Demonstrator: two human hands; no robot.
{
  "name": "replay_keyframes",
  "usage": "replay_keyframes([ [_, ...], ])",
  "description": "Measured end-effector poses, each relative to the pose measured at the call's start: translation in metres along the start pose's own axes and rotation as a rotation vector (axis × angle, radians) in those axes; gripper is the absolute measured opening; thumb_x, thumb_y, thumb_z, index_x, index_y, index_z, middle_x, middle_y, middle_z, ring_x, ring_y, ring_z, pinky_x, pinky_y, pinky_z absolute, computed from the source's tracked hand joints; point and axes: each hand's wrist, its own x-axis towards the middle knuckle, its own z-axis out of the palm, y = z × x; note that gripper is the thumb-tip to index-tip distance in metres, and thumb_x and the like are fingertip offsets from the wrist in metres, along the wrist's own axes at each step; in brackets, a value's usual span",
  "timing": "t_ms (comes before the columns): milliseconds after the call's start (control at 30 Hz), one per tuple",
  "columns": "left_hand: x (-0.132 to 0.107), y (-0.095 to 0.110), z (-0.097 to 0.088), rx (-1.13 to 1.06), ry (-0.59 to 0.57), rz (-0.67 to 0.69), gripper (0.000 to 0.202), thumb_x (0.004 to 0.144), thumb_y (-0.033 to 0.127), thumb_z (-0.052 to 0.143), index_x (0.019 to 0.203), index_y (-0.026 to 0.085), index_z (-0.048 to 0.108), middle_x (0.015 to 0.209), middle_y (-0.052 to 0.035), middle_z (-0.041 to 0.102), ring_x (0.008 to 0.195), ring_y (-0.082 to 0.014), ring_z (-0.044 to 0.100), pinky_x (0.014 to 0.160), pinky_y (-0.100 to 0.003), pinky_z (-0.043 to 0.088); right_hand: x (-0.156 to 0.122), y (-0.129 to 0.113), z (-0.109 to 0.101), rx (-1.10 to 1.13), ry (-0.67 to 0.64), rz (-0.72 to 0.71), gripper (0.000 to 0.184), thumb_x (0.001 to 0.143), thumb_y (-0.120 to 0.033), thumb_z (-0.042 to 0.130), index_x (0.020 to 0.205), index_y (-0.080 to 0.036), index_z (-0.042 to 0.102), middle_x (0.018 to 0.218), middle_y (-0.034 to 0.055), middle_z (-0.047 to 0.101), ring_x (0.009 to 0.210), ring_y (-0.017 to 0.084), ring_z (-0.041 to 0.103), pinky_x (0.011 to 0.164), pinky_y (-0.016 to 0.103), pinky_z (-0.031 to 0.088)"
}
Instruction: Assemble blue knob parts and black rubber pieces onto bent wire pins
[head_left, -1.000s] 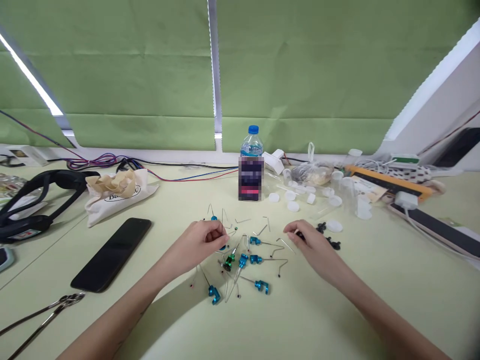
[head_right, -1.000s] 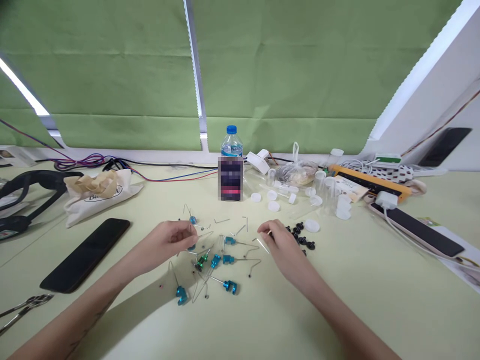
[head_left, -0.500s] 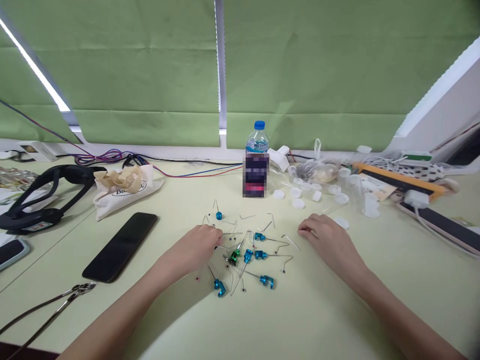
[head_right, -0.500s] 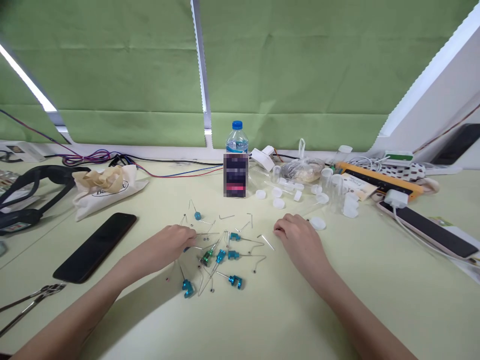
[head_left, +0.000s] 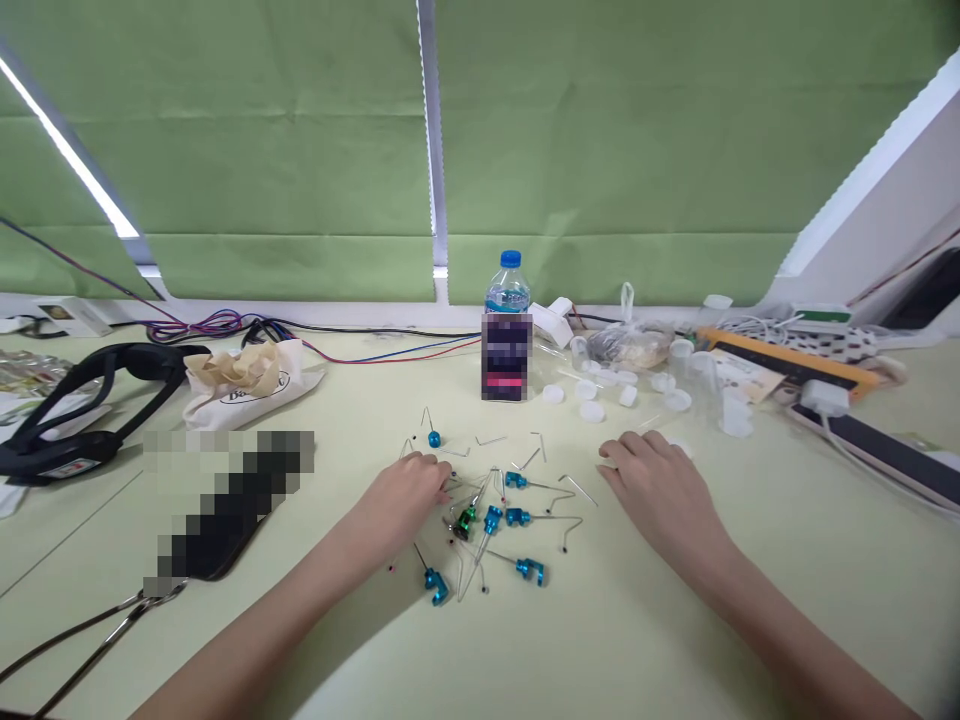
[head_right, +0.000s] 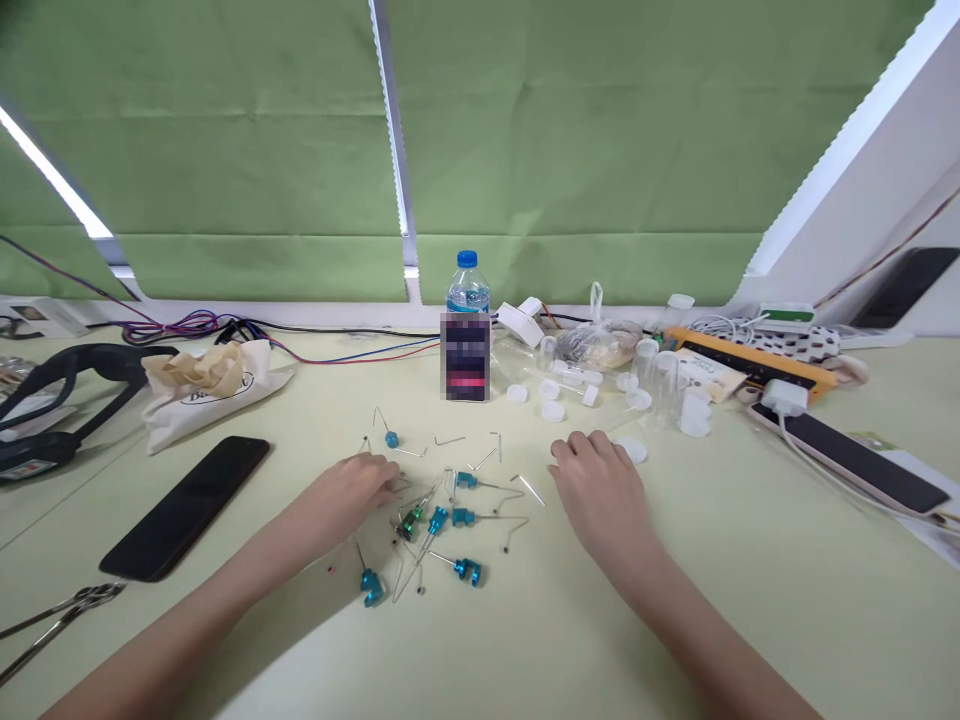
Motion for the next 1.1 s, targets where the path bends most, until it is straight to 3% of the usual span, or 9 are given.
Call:
replay_keyframes([
  [233,0.002,0.005,-0.017,0.039,0.127,-0.07,0.018,0.091,0.018,0.045,0.074,0.016,0.052,0.078,-0.0058,0.06,0.075,-0.0202,0.055,0.058,-0.027,0.035,0.002,-0.012,-0.005,0.102,0.052,-0.041,0.022,0.093,-0.018,0.043,0.086,-0.014,0.064,0.086,0.0092,0.063,0.084,0.025,0.051,0.069,0.036,0.036],
  [400,-0.001,-0.002,-0.025,0.089,0.327,-0.099,0.024,0.095,0.022,0.038,0.081,0.016,0.056,0.08,-0.007,0.062,0.079,-0.0205,0.056,0.061,-0.027,0.036,0.001,-0.019,-0.006,0.224,0.073,-0.058,0.025,0.095,-0.02,0.04,0.087,-0.016,0.064,0.086,0.0069,0.064,0.082,0.022,0.052,0.073,0.035,0.039],
  [500,-0.003,-0.006,-0.031,0.041,0.293,-0.128,0.027,0.094,0.025,0.039,0.077,0.017,0.058,0.077,-0.0056,0.063,0.072,-0.0189,0.057,0.06,-0.027,0.035,-0.001,-0.025,-0.005,0.3,0.058,-0.08,0.023,0.094,-0.021,0.041,0.087,-0.017,0.063,0.085,0.0055,0.065,0.081,0.02,0.054,0.074,0.033,0.042],
  [633,-0.008,-0.011,-0.047,-0.127,0.279,-0.264,0.029,0.091,0.036,0.044,0.073,0.019,0.059,0.069,-0.0015,0.065,0.061,-0.0169,0.055,0.056,-0.026,0.033,-0.002,-0.027,-0.004,0.372,0.035,-0.096,0.021,0.094,-0.02,0.043,0.086,-0.018,0.062,0.082,0.0046,0.065,0.079,0.019,0.055,0.075,0.033,0.044],
  [767,-0.016,-0.031,-0.063,-0.151,0.441,-0.413,0.04,0.089,0.05,0.041,0.068,0.02,0.056,0.062,0.0,0.062,0.052,-0.0148,0.05,0.054,-0.026,0.031,-0.002,-0.026,-0.007,0.41,0.036,-0.075,0.021,0.094,-0.021,0.042,0.086,-0.019,0.062,0.083,0.0044,0.065,0.08,0.019,0.055,0.075,0.033,0.044],
  [833,-0.018,-0.045,-0.066,-0.088,0.4,-0.473,0.04,0.088,0.05,0.041,0.067,0.02,0.055,0.062,-0.0011,0.062,0.054,-0.0159,0.051,0.054,-0.026,0.031,-0.002,-0.026,-0.008,0.423,0.04,-0.068,0.021,0.094,-0.022,0.042,0.086,-0.019,0.062,0.083,0.0042,0.065,0.08,0.019,0.055,0.075,0.033,0.045],
  [967,-0.015,-0.063,-0.057,0.066,0.043,-0.455,0.033,0.086,0.038,0.043,0.062,0.019,0.055,0.069,-0.0056,0.065,0.064,-0.0205,0.057,0.055,-0.027,0.031,0.0,-0.028,-0.01,0.438,0.04,-0.072,0.02,0.093,-0.021,0.043,0.086,-0.019,0.062,0.082,0.0039,0.065,0.079,0.019,0.056,0.074,0.034,0.045],
  [1100,-0.008,-0.051,-0.044,0.139,0.029,-0.427,0.036,0.09,0.03,0.035,0.062,0.018,0.053,0.073,-0.0094,0.065,0.069,-0.0235,0.059,0.055,-0.028,0.028,0.0,-0.03,-0.011,0.444,0.04,-0.078,0.022,0.093,-0.021,0.042,0.083,-0.018,0.062,0.08,0.0043,0.066,0.078,0.02,0.057,0.073,0.035,0.045],
])
